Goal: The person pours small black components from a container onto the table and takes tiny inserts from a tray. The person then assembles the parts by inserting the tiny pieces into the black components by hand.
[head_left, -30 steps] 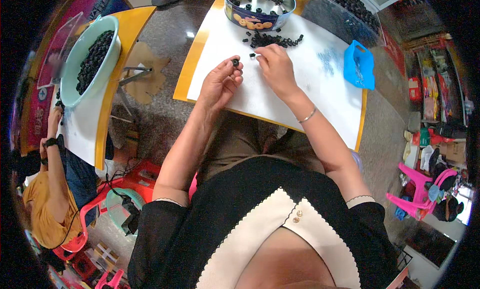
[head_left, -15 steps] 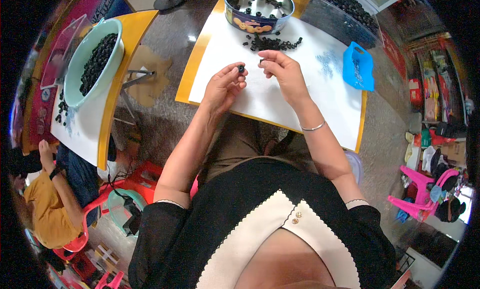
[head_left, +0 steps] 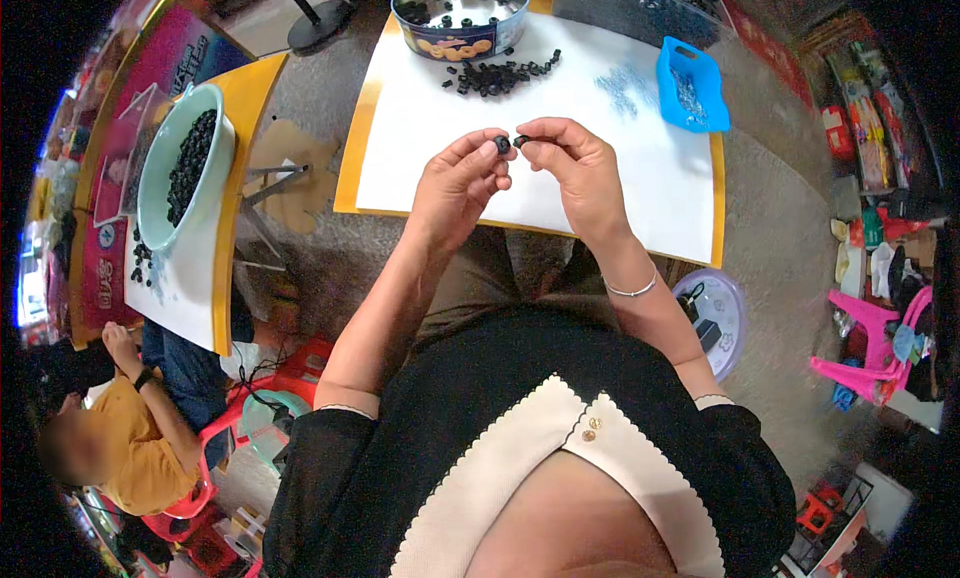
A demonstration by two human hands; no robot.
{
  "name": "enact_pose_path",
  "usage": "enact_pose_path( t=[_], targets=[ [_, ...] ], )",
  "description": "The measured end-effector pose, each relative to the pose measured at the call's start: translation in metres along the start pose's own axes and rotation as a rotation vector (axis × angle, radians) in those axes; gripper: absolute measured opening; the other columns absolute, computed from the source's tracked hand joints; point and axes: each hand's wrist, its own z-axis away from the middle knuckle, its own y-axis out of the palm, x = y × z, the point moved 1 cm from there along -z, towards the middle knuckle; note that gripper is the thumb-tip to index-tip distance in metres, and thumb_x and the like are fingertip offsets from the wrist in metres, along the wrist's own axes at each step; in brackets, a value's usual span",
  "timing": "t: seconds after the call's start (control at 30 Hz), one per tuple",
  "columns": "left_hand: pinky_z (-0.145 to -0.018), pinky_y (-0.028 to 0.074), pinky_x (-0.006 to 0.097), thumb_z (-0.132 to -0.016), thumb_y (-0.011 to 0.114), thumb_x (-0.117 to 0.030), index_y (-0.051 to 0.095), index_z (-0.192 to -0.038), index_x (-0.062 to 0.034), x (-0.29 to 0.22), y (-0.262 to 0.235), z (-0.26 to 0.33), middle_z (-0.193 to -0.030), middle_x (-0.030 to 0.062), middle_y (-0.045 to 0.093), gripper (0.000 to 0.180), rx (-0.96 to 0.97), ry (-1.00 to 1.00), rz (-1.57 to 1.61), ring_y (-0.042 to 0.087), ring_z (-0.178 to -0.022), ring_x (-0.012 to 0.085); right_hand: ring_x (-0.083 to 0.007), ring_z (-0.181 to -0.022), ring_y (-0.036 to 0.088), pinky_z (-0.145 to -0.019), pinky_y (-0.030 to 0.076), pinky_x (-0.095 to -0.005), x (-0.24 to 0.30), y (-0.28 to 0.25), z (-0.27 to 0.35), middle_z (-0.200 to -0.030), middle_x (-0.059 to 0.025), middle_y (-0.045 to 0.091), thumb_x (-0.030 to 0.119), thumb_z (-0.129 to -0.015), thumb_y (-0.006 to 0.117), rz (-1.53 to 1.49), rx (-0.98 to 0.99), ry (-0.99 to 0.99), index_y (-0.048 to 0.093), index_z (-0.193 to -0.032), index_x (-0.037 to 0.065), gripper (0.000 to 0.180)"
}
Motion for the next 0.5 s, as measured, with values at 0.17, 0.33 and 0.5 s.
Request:
enact_pose_path(
  t=[0.17,0.33,0.5],
  targets=[
    [-0.066,0.05,0.025,-0.089,0.057,-0.009,0.057,-0.106,0.0033,0.001,0.013,0.003,-0.09,0.0106,0.062,0.021,-0.009,-0.021,-0.076,0.057,-0.07,0.0135,-0.0095,-0.08,0.055,-0.072,0.046,-0.0225,0.011,0.001,0.012,-0.085,-0.0015,0.061,-0.002,-0.084,0.058,0.135,-0.055,-0.088,0.064,-0.097,0.0,0.015],
    [-0.065,0.049,0.024,-0.089,0.057,-0.008,0.057,-0.106,0.0041,0.003,0.021,0.003,-0.088,0.0099,0.062,0.021,-0.046,-0.041,-0.132,0.057,-0.07,0.0135,-0.0177,-0.081,0.06,-0.071,0.049,-0.0272,0.014,-0.005,0.014,-0.086,-0.007,0.063,-0.005,-0.076,0.062,0.555,-0.079,-0.428,0.066,-0.094,0.003,0.02],
    [-0.064,0.049,0.024,-0.088,0.058,-0.009,0.058,-0.106,0.0048,0.003,0.022,0.005,-0.091,0.0133,0.064,0.023,-0.096,-0.003,-0.234,0.058,-0.071,0.0139,-0.0233,-0.078,0.059,-0.068,0.049,-0.031,0.01,-0.008,0.012,-0.085,-0.0086,0.062,-0.005,-0.074,0.062,0.726,-0.053,-0.63,0.064,-0.091,0.003,0.019]
  ],
)
